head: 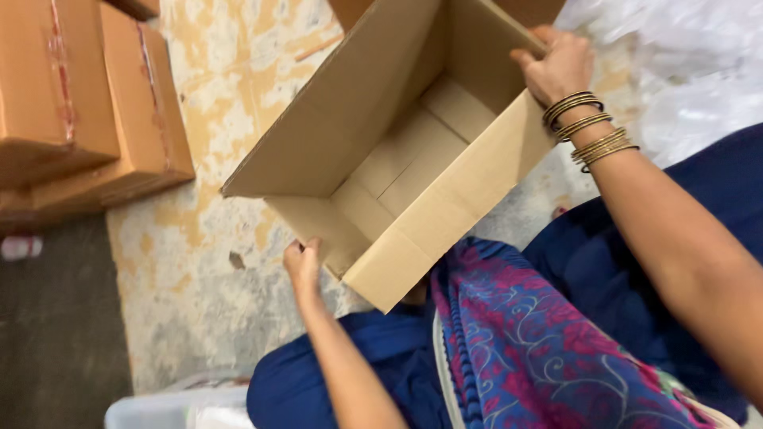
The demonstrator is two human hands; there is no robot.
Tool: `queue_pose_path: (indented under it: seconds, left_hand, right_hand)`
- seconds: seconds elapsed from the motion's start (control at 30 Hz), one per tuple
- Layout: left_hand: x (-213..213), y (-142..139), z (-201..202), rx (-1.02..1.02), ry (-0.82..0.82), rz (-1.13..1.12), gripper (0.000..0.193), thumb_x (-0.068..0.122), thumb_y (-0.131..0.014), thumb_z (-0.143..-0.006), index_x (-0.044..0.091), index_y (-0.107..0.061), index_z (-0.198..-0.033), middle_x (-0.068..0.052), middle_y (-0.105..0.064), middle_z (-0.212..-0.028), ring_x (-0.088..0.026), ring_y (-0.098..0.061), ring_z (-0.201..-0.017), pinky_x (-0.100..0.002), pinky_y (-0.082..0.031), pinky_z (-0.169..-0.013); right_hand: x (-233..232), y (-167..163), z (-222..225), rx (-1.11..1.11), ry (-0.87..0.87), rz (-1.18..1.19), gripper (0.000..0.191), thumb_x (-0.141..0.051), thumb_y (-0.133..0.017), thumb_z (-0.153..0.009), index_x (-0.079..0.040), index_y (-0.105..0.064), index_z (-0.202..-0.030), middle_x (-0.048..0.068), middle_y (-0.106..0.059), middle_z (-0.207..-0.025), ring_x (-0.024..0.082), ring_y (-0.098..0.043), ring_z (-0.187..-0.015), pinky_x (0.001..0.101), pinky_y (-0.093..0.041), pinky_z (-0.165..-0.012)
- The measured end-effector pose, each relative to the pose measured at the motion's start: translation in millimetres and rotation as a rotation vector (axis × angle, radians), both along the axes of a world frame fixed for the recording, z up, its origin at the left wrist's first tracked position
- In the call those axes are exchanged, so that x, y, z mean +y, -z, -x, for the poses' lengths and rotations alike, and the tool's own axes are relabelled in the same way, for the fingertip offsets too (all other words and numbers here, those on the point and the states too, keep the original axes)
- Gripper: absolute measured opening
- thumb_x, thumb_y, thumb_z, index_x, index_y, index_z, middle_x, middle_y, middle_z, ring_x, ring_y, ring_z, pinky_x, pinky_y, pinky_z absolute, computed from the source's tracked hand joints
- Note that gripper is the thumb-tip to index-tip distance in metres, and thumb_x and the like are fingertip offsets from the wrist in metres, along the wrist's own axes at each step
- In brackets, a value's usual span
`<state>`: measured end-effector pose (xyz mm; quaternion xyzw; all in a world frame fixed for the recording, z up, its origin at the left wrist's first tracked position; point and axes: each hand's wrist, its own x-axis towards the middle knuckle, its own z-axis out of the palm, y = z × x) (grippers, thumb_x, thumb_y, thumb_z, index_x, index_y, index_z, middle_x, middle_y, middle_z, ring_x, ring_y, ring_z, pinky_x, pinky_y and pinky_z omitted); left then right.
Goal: The person sits on the floor and packs plastic-wrapped items one at a time into an open cardboard box, arranging them inside. They also seal a closed cardboard box using a roll of tape before continuing to fill the open box.
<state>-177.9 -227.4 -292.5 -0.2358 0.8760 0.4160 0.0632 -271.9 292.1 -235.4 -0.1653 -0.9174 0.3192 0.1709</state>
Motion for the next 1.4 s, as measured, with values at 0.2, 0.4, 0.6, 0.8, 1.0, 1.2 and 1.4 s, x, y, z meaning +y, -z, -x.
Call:
queue_pose_path:
  seconds: [0.2,0.4,0.6,0.8,1.0,1.2,1.4]
  left_hand:
    - [30.5,-38.5,-15.2,-0.083,0.107,0.484,0.075,0.049,-0.067,-0.08,-0.007,-0.058,-0.129,-0.031,-0.069,-0.119,-0.042,-0.065,-0.114,-0.045,-0.046,-0.097]
    - [176.6,-89.3,-31.5,-0.028,0.738,0.621,0.111,0.074,-0.074,-0.069,0.01,-0.042,-0.154,-0.03,-0.06,-0.137,-0.045,-0.054,-0.133,-0.049,-0.043,-0.108]
    - [250.4,-22.7,9.4,-0.293,0.767,0.68,0.089,0.059,-0.078,-0.067,0.019,-0.057,-0.144,-0.019,-0.07,-0.128,-0.036,-0.065,-0.125,-0.047,-0.052,-0.105]
    - [247.2,90.0,-31.4,-0.07,0.973,0.05,0.074,0.044,-0.081,-0.068,0.011,-0.063,-0.132,-0.02,-0.072,-0.119,-0.034,-0.069,-0.116,-0.043,-0.054,-0.101]
    - [242.0,113.8,-46.8,-0.038,1.056,-0.156,0.059,0.029,-0.084,-0.07,0.004,-0.069,-0.121,-0.022,-0.075,-0.11,-0.031,-0.073,-0.107,-0.04,-0.057,-0.097]
    - [242.1,113.1,-45.9,-0.005,1.116,-0.097,0.044,0.013,-0.087,-0.072,-0.003,-0.075,-0.11,-0.024,-0.077,-0.101,-0.029,-0.077,-0.097,-0.037,-0.059,-0.092]
    - [276.5,43.9,-51.5,-0.054,1.154,0.195,0.055,0.031,-0.09,-0.066,0.008,-0.075,-0.114,-0.019,-0.08,-0.1,-0.029,-0.078,-0.099,-0.039,-0.06,-0.092]
  right_hand:
    - [2.9,-32.5,-4.0,-0.081,-0.081,0.001,0.029,-0.036,-0.079,-0.089,-0.011,-0.079,-0.103,0.018,-0.073,-0.091,0.035,-0.071,-0.082,0.0453,-0.054,-0.073]
    - [2.2,-47.4,-2.4,-0.105,-0.135,0.012,0.031,-0.04,-0.073,-0.086,-0.009,-0.072,-0.081,0.015,-0.072,-0.077,0.035,-0.068,-0.07,0.0478,-0.053,-0.066]
    - [5.0,-83.9,-34.4,-0.492,0.06,0.11,0.065,-0.057,-0.073,-0.077,-0.01,-0.068,-0.121,0.016,-0.072,-0.12,0.033,-0.073,-0.105,0.0442,-0.061,-0.087]
    - [41.2,-102.1,-194.9,-0.034,-0.163,-0.06,0.06,-0.046,-0.069,-0.09,-0.013,-0.053,-0.137,0.017,-0.057,-0.141,0.036,-0.064,-0.118,0.0471,-0.056,-0.091]
    - [230.1,-37.9,-365.2,-0.342,0.485,0.036,0.049,-0.014,-0.062,-0.093,-0.012,-0.055,-0.142,0.012,-0.05,-0.148,0.026,-0.059,-0.121,0.04,-0.053,-0.098]
    - [305.1,37.7,-451.8,-0.55,0.563,-0.186,0.08,-0.046,-0.086,-0.078,-0.01,-0.053,-0.142,0.019,-0.045,-0.148,0.04,-0.051,-0.127,0.0511,-0.048,-0.1]
    - [285.2,66.9,-433.1,-0.296,0.589,-0.474,0.111,-0.058,-0.09,-0.058,-0.004,-0.043,-0.143,0.025,-0.041,-0.148,0.044,-0.045,-0.13,0.06,-0.037,-0.104]
